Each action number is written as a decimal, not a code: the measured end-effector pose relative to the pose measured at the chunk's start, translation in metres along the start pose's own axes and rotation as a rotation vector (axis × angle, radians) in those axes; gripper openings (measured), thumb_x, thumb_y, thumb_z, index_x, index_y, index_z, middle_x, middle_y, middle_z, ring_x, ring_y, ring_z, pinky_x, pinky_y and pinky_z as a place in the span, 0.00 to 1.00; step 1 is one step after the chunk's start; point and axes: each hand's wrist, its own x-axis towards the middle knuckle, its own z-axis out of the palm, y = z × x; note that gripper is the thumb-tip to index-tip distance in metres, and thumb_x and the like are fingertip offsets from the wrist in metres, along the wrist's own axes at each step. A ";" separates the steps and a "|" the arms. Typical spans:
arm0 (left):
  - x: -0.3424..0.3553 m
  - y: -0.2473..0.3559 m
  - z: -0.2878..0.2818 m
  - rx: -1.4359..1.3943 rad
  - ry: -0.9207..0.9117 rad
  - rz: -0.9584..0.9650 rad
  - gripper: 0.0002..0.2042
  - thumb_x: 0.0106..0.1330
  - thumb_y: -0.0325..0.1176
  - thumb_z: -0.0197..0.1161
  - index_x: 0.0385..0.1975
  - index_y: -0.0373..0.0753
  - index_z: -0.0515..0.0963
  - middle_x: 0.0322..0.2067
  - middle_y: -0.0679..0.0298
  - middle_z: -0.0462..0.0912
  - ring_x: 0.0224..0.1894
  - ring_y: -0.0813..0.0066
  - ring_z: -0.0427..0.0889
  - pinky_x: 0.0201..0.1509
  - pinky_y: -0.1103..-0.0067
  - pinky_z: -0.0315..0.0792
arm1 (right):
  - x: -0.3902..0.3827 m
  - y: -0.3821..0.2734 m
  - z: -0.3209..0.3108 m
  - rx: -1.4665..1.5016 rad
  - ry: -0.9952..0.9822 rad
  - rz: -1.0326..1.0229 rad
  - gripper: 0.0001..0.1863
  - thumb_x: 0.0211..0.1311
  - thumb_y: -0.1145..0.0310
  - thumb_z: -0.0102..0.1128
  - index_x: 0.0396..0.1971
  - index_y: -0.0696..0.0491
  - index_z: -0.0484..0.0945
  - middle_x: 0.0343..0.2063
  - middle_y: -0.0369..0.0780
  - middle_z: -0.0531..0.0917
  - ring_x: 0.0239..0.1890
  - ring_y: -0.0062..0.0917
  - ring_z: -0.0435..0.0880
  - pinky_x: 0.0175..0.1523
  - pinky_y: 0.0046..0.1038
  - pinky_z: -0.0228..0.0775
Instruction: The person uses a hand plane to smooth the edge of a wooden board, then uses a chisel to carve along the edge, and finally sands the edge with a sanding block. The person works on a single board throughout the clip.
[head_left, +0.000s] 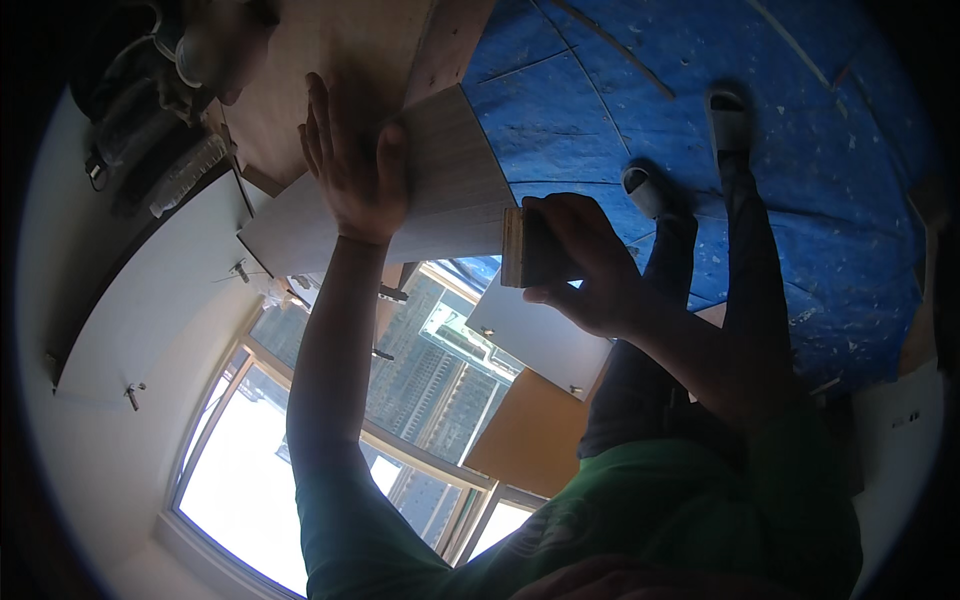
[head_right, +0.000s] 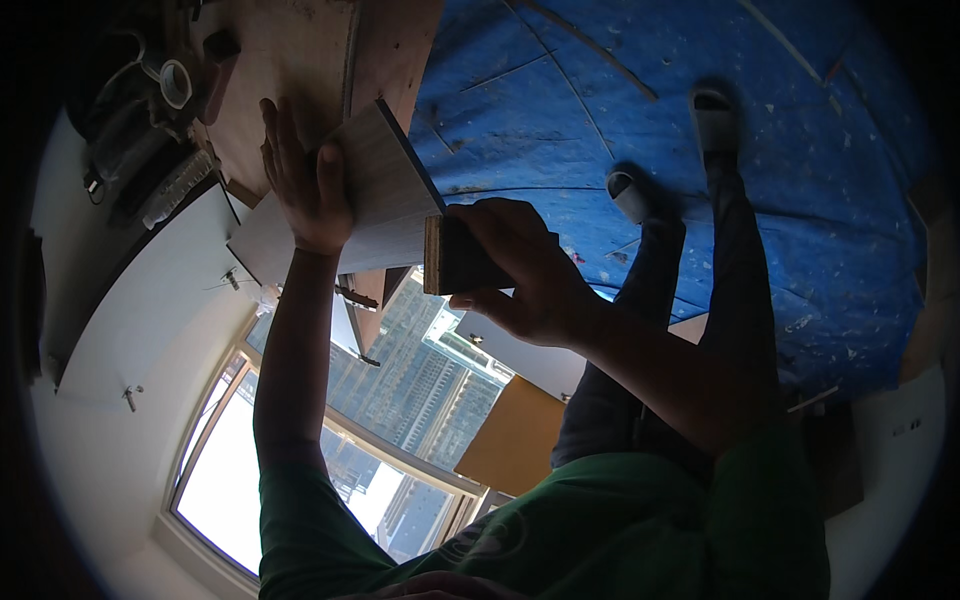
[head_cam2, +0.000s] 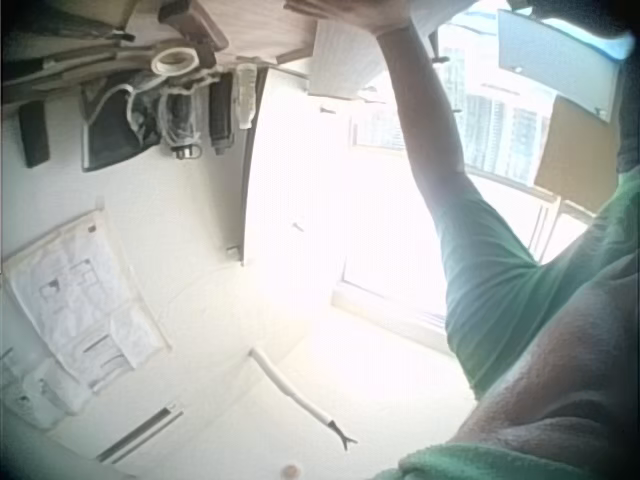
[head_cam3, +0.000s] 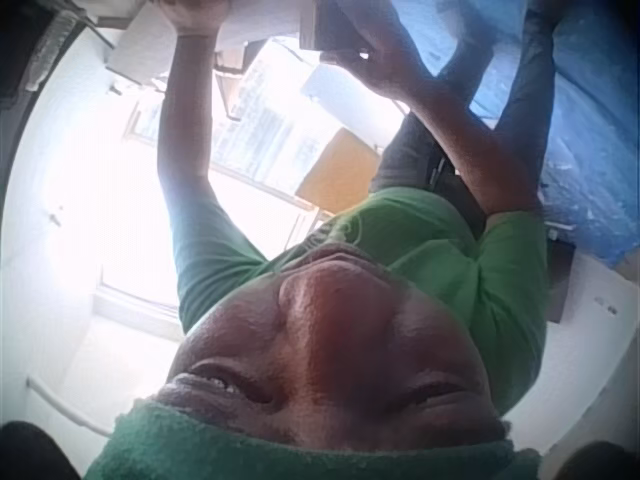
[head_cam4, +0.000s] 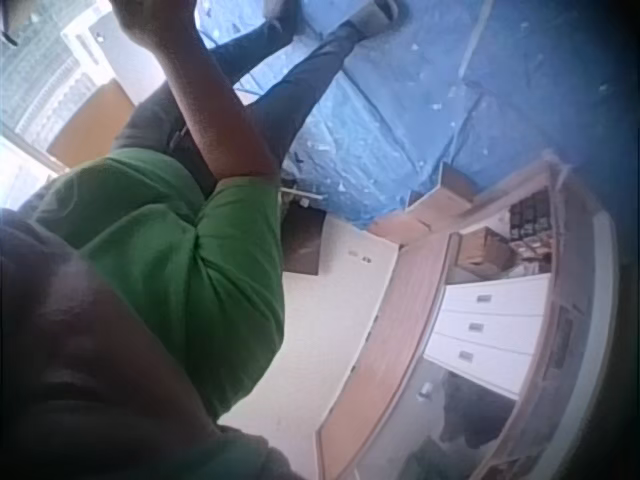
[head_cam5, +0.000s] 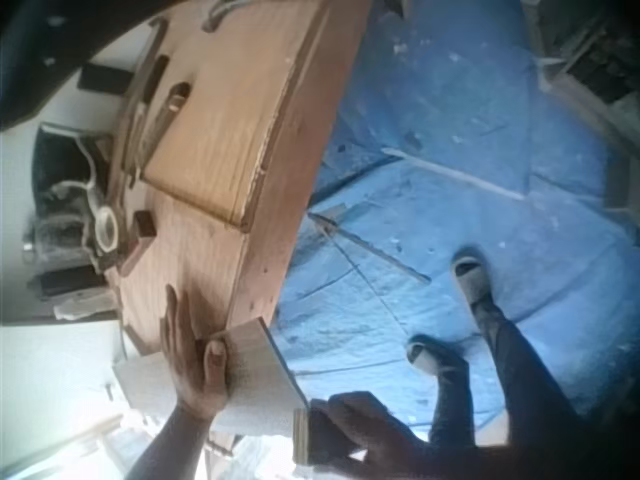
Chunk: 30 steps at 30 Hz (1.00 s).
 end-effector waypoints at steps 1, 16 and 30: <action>-0.001 0.000 0.000 0.004 -0.002 0.001 0.37 0.80 0.58 0.40 0.78 0.35 0.56 0.78 0.42 0.54 0.79 0.41 0.57 0.80 0.46 0.45 | 0.011 -0.002 -0.004 -0.052 0.001 -0.038 0.49 0.58 0.49 0.76 0.73 0.54 0.63 0.64 0.52 0.70 0.68 0.49 0.70 0.70 0.48 0.67; -0.002 -0.004 0.002 0.000 0.015 0.004 0.38 0.78 0.58 0.44 0.78 0.35 0.56 0.78 0.41 0.54 0.78 0.40 0.58 0.79 0.46 0.46 | -0.010 -0.002 0.003 -0.119 0.016 -0.014 0.48 0.59 0.48 0.76 0.73 0.56 0.63 0.60 0.52 0.73 0.66 0.47 0.72 0.65 0.46 0.71; -0.004 -0.010 0.005 -0.011 0.070 0.007 0.41 0.75 0.62 0.51 0.77 0.36 0.58 0.77 0.42 0.57 0.78 0.41 0.58 0.79 0.46 0.47 | -0.018 -0.004 0.009 -0.093 0.076 0.019 0.45 0.62 0.51 0.74 0.71 0.59 0.64 0.59 0.52 0.73 0.63 0.47 0.73 0.65 0.46 0.71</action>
